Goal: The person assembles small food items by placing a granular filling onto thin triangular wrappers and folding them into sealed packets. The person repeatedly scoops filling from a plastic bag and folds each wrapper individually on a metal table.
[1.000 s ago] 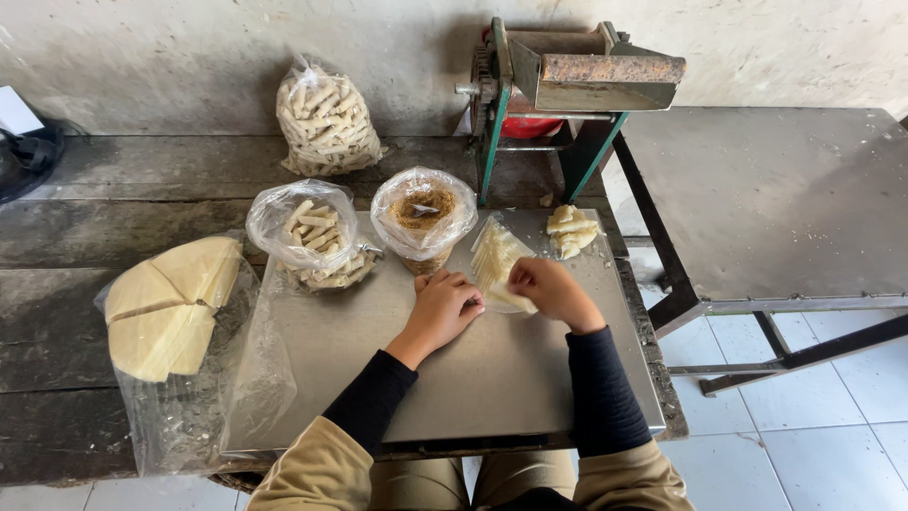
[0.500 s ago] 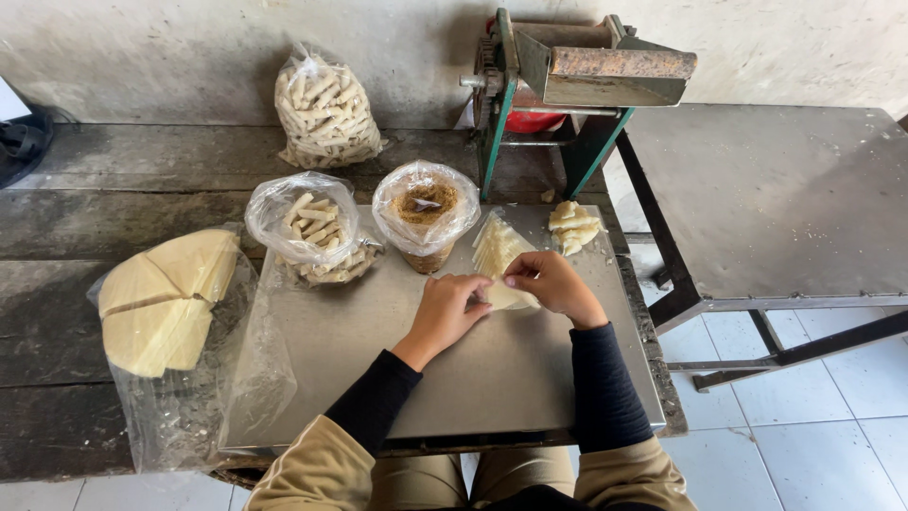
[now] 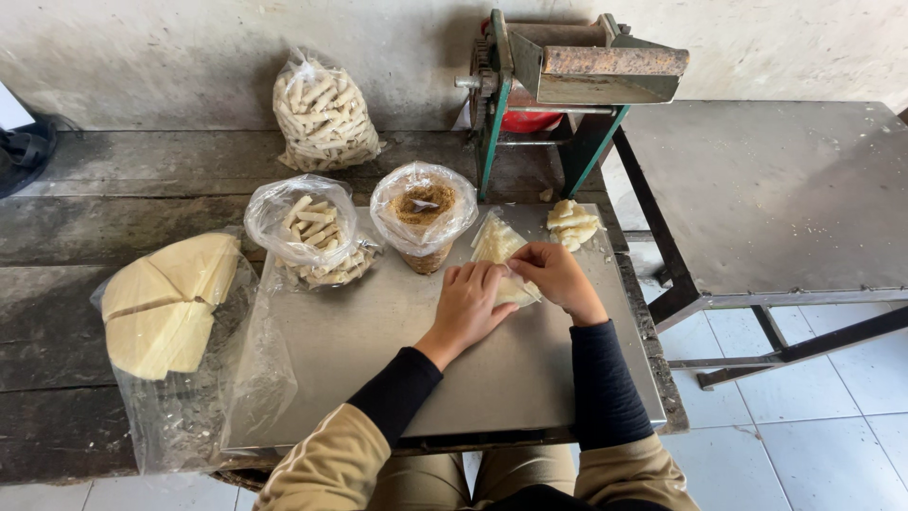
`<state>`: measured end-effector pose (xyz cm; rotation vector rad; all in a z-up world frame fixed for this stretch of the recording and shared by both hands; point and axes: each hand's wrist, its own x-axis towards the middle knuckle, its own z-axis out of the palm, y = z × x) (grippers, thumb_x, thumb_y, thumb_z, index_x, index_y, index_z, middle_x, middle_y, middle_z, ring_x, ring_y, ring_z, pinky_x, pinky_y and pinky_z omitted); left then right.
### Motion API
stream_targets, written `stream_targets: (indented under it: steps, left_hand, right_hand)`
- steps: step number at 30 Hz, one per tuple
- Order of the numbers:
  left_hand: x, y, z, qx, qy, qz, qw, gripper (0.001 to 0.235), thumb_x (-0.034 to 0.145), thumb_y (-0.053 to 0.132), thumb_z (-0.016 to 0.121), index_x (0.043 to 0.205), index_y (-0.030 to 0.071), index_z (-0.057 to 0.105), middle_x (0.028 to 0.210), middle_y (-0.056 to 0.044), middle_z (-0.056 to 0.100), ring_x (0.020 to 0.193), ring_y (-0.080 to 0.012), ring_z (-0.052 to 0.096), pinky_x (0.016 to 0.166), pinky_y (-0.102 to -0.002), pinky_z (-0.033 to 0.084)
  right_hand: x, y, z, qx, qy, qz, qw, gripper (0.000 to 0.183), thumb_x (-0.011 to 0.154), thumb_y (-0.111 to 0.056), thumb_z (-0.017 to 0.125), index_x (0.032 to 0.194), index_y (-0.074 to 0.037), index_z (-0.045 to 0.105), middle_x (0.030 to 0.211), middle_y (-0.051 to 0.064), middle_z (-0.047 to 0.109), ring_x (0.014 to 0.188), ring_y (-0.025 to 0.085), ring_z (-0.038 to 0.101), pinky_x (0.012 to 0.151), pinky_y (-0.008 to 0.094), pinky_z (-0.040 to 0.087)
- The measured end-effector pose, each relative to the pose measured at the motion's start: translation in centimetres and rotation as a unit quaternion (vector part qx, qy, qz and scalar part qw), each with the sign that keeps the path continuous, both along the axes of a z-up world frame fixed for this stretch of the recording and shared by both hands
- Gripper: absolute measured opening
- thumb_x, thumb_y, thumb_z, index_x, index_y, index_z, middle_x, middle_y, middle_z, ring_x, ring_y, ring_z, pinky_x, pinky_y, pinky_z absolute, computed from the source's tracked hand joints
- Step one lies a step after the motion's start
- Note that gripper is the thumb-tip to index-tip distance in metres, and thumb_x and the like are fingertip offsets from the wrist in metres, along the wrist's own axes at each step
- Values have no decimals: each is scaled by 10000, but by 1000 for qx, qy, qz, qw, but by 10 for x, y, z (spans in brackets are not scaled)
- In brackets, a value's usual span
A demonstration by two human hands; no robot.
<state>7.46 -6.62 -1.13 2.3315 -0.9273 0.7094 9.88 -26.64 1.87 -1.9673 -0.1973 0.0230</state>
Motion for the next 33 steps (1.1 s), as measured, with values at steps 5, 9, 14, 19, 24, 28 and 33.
stream_targets:
  steps: [5, 9, 14, 19, 24, 28, 33]
  left_hand:
    - [8, -12, -4, -37, -49, 32, 998, 194, 916, 157, 744, 1076, 134, 636, 1008, -27, 714, 940, -212, 686, 885, -387, 428]
    - [12, -3, -3, -81, -38, 8, 996, 89, 924, 97, 718, 996, 135, 684, 952, -27, 736, 895, -228, 713, 888, -384, 438]
    - [9, 32, 11, -48, -63, -9, 997, 94, 908, 130, 756, 998, 137, 728, 984, -22, 723, 903, -211, 694, 976, -411, 420]
    - [-24, 81, 21, 21, -48, 13, 999, 117, 885, 81, 726, 988, 135, 739, 1026, 4, 698, 1010, -211, 674, 1017, -431, 399]
    - [-59, 105, 23, 26, 27, 19, 999, 201, 847, 66, 710, 1036, 131, 728, 1078, -15, 694, 1048, -219, 659, 979, -442, 397]
    - [-79, 109, 18, -38, 79, 120, 989, 254, 898, 107, 685, 1152, 114, 700, 1131, -47, 684, 1044, -244, 636, 912, -433, 421]
    - [-84, 98, 9, -3, 131, 268, 955, 370, 852, 295, 759, 1133, 77, 656, 1012, -96, 654, 946, -295, 609, 798, -454, 420]
  right_hand:
    - [2, -6, -1, 40, -5, -13, 999, 192, 938, -154, 721, 995, 28, 738, 840, 18, 709, 749, 67, 610, 679, 230, 513]
    - [4, -10, -2, 102, -6, -52, 993, 161, 944, -123, 710, 1017, 19, 729, 856, 15, 705, 752, 68, 606, 690, 225, 508]
    - [4, -10, 5, 155, -66, -100, 981, 131, 980, -97, 695, 1044, 15, 722, 843, 1, 679, 751, 63, 587, 697, 217, 489]
    - [-8, 2, 20, 104, -131, -123, 978, 116, 988, -100, 711, 1026, 10, 714, 837, -8, 662, 749, 53, 562, 690, 212, 477]
    - [-20, 12, 35, -23, -182, -112, 977, 98, 952, -101, 732, 1012, -25, 749, 836, 18, 718, 724, 78, 585, 664, 230, 488]
    - [-27, 22, 41, -159, -157, 40, 974, 132, 885, -147, 765, 961, -40, 751, 859, 63, 736, 722, 130, 646, 647, 271, 515]
    - [-22, 45, 43, -132, -128, 85, 979, 182, 908, -219, 739, 989, -57, 759, 847, 75, 752, 699, 218, 636, 652, 355, 505]
